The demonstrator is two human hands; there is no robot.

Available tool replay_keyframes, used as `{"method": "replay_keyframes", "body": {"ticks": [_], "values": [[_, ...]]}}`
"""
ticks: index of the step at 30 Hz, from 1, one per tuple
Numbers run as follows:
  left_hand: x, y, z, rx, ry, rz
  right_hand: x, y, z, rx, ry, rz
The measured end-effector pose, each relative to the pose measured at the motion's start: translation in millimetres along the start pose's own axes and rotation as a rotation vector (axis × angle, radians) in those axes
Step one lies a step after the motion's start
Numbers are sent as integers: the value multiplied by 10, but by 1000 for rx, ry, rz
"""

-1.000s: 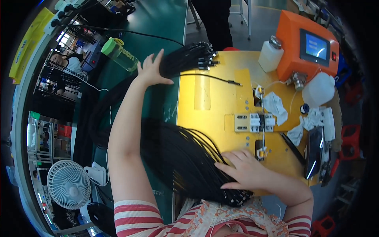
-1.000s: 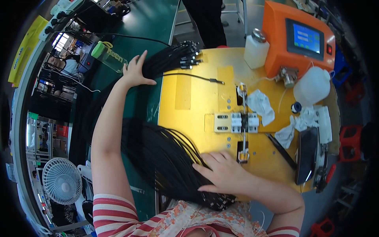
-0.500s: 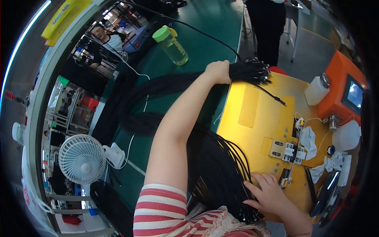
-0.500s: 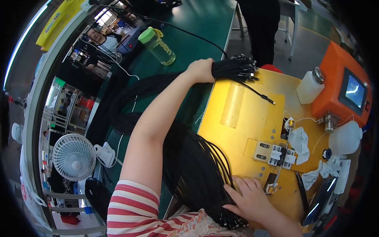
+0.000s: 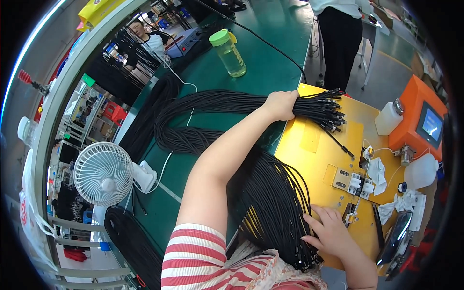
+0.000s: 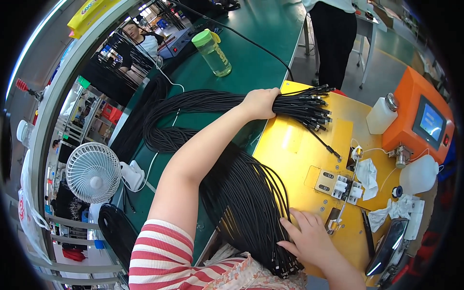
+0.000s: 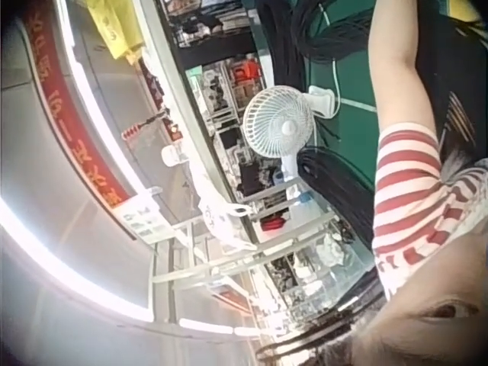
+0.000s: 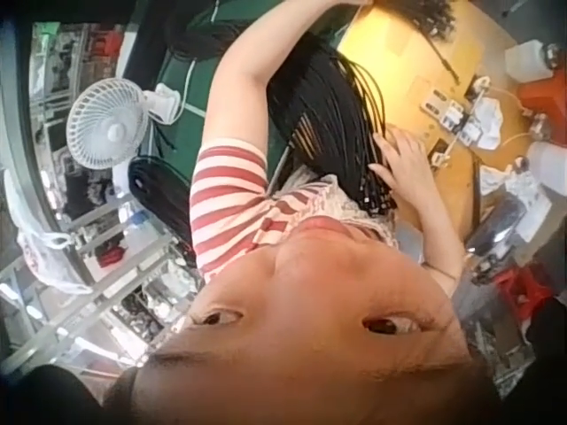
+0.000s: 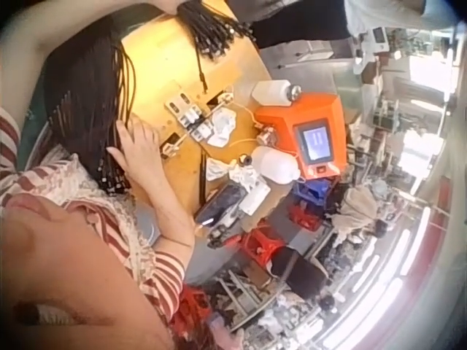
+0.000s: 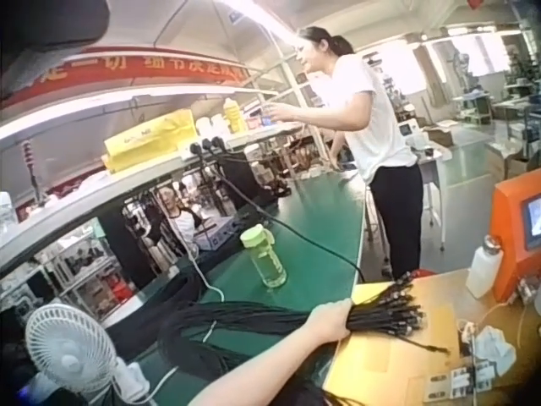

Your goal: Assembling and testing cable connectors using a specialized machine at a factory workbench.

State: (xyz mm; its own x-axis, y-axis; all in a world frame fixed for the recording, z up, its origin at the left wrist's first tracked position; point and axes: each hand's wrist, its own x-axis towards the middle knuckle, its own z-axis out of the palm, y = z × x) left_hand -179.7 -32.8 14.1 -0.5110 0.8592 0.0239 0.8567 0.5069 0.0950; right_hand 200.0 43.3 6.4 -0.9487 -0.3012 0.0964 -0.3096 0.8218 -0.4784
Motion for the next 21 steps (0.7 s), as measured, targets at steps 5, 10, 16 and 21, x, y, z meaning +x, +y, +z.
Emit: {"method": "replay_keyframes", "body": {"ticks": [5,10,16,21], "values": [[28,-61,89,6,-28,2,-20,7,26,-7,-9,5],[118,-53,81,123,60,-18,-3,1,11,-1,-7,10],[119,-49,35,-62,-59,-47,-1,4,11,10,-20,23],[-97,80,51,-48,0,-2,-41,7,4,-34,-3,10]]}}
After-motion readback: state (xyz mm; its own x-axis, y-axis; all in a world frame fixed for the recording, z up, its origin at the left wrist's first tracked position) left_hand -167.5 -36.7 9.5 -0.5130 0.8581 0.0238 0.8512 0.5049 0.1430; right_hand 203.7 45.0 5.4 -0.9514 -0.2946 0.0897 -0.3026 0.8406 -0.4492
